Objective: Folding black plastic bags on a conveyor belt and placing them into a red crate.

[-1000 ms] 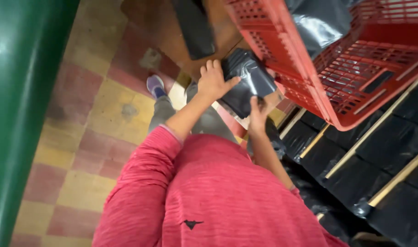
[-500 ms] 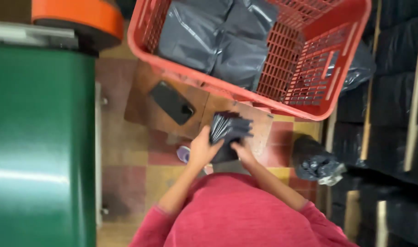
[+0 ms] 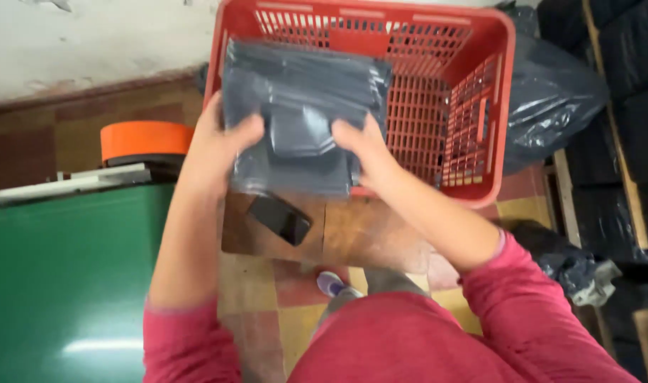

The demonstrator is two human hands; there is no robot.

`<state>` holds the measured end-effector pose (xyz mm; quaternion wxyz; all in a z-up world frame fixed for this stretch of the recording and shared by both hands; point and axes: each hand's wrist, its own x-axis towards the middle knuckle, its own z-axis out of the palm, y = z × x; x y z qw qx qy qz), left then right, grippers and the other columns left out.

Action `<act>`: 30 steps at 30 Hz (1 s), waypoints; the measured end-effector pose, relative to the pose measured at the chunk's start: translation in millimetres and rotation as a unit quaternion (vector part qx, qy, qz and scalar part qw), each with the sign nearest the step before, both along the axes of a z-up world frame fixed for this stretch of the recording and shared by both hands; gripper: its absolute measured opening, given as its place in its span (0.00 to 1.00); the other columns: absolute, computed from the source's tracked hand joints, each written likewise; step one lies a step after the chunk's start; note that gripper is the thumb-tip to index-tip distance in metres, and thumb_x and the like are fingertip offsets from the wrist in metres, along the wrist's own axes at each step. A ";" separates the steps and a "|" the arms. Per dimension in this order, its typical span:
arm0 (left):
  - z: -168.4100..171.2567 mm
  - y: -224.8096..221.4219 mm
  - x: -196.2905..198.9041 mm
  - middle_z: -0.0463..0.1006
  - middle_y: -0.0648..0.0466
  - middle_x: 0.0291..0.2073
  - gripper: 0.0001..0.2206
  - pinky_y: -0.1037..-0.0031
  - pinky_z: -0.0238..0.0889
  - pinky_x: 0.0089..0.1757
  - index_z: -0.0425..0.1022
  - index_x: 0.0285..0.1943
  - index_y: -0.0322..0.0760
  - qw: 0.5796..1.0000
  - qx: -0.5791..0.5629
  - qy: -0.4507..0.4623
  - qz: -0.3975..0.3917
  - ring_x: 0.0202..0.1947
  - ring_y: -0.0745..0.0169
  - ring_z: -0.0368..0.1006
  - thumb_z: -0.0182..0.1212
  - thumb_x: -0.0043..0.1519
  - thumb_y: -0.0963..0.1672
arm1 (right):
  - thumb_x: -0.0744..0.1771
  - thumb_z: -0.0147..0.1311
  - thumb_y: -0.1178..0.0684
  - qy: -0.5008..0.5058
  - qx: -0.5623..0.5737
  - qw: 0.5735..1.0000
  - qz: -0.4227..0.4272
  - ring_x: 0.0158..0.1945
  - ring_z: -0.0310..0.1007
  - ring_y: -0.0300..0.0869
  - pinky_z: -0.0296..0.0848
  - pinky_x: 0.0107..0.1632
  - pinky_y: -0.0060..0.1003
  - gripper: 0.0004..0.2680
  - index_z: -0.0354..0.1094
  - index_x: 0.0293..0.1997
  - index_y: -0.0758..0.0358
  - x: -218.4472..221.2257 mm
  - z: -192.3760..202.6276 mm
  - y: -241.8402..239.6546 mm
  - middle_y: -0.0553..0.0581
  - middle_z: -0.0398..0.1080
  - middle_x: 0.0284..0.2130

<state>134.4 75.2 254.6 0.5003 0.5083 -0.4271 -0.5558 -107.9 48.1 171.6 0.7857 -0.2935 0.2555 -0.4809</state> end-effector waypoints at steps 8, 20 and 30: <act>-131.0 -162.6 36.6 0.78 0.42 0.56 0.23 0.64 0.66 0.59 0.67 0.65 0.29 0.917 0.008 -0.379 0.127 0.59 0.50 0.75 0.66 0.67 0.48 | 0.63 0.63 0.51 -0.011 0.122 0.992 0.003 0.52 0.76 0.49 0.78 0.54 0.51 0.21 0.61 0.61 0.60 65.2 -115.1 -186.0 0.58 0.73 0.50; -236.4 -232.5 -22.8 0.46 0.51 0.78 0.51 0.52 0.57 0.62 0.50 0.79 0.51 0.759 0.004 -0.619 -0.201 0.71 0.27 0.48 0.79 0.44 0.41 | 0.63 0.61 0.54 0.190 0.196 0.962 -0.006 0.50 0.76 0.53 0.78 0.50 0.50 0.22 0.58 0.63 0.63 66.5 -250.0 -234.3 0.64 0.73 0.50; -218.5 -222.6 -47.8 0.52 0.52 0.76 0.43 0.48 0.67 0.54 0.58 0.75 0.54 0.719 0.018 -0.682 -0.129 0.66 0.27 0.59 0.74 0.47 0.43 | 0.68 0.53 0.54 0.172 0.033 0.977 0.120 0.54 0.76 0.52 0.75 0.54 0.49 0.16 0.59 0.63 0.62 -26.6 -61.9 -211.9 0.61 0.72 0.52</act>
